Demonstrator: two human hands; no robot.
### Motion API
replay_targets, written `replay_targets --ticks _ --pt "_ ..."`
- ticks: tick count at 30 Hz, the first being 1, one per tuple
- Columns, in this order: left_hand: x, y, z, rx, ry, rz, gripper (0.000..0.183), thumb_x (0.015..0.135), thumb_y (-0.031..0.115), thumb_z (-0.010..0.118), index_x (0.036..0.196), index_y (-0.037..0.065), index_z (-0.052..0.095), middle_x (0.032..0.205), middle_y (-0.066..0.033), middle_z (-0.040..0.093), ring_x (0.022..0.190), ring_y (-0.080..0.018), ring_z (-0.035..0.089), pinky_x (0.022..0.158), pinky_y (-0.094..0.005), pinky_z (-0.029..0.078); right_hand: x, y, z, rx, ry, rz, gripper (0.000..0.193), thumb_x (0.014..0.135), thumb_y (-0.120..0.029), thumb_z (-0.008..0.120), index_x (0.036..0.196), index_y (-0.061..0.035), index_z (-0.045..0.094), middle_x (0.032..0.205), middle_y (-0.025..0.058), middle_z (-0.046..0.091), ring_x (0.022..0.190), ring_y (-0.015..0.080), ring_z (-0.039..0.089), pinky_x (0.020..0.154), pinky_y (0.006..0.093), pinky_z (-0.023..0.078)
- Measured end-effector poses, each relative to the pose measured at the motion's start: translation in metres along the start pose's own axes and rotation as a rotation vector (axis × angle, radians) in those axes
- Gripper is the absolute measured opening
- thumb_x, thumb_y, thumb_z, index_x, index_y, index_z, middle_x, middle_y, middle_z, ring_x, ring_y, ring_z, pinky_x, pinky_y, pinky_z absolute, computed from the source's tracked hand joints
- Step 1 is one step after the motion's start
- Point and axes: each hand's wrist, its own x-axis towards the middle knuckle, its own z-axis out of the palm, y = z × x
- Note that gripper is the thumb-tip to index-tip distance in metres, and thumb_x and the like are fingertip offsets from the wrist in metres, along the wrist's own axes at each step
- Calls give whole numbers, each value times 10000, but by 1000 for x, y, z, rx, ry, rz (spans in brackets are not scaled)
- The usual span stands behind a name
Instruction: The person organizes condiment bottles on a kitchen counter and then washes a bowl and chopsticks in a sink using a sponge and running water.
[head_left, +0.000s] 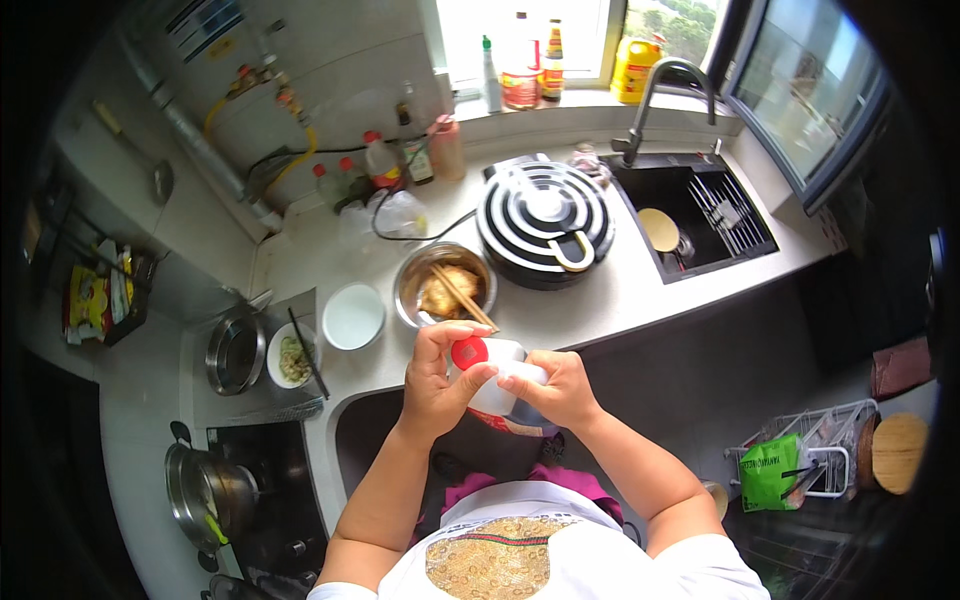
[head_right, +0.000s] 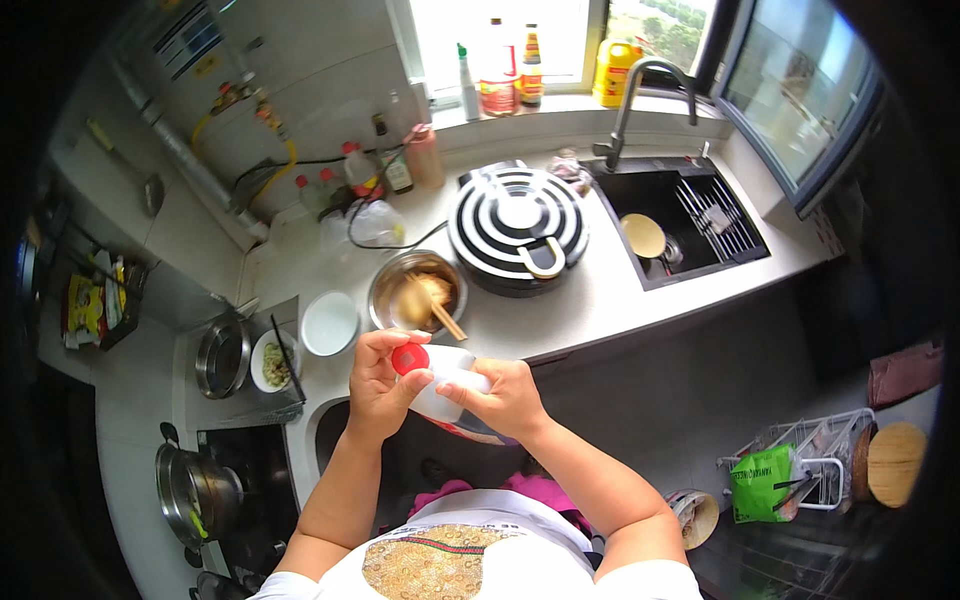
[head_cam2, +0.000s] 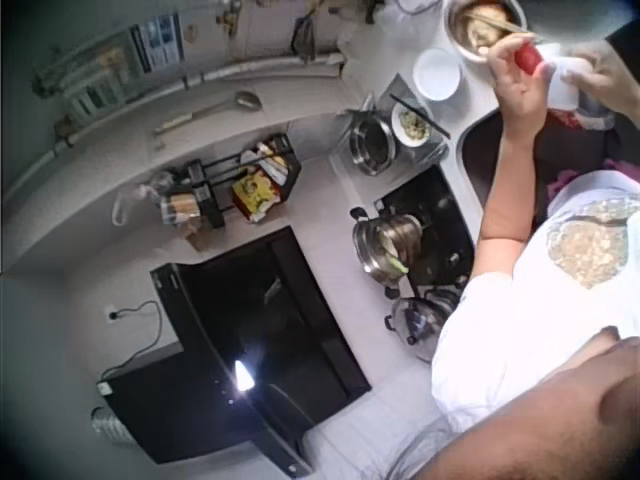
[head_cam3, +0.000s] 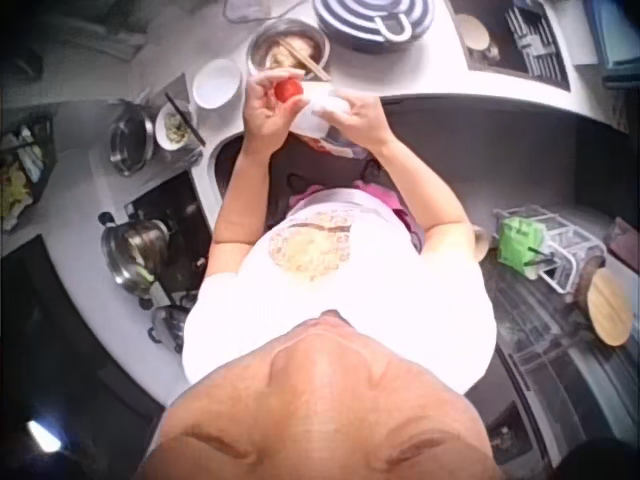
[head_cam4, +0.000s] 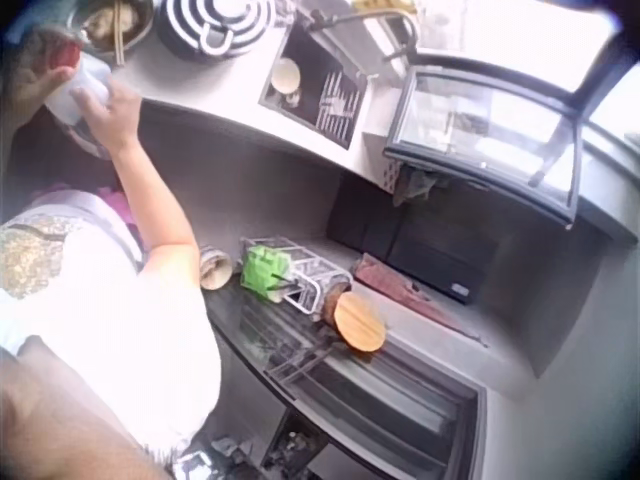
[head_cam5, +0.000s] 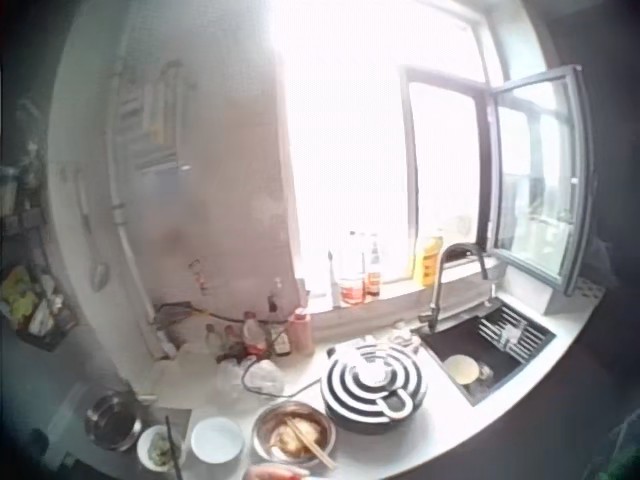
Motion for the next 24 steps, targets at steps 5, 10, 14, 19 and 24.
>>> replay_targets --ticks 5,10,14,19,24 --pt "26 -31 72 113 68 55 407 777 62 723 1097 12 476 1093 -141 583 941 -171 584 862 -303 463 -8 41 -74 -80 184 -7 400 715 -394 765 705 -3 682 583 76 629 529 97 583 496 267 445" --pt "55 -41 112 288 34 59 329 809 62 681 1081 -10 511 1022 -123 630 978 -194 612 870 -307 470 4 72 -123 -164 255 -52 412 700 -410 770 755 -8 698 621 106 648 549 145 629 515 281 467" --pt "80 -49 129 409 -66 73 317 815 9 635 1103 -8 504 1051 -142 618 1001 -228 617 866 -311 473 20 86 -144 -177 311 -89 407 694 -401 774 774 -8 700 628 108 652 561 161 637 529 284 473" --pt "101 -61 135 458 -105 62 316 793 0 638 1090 22 534 1024 -121 615 970 -231 605 849 -317 468 43 107 -154 -106 335 -119 388 697 -369 776 765 5 699 625 111 651 564 142 624 530 271 466" --pt "111 -84 132 557 -122 1 335 785 27 637 1104 60 543 1025 -100 618 930 -253 587 783 -344 456 66 134 -156 -100 360 -170 407 696 -367 773 612 7 636 525 103 584 473 118 535 465 287 414"
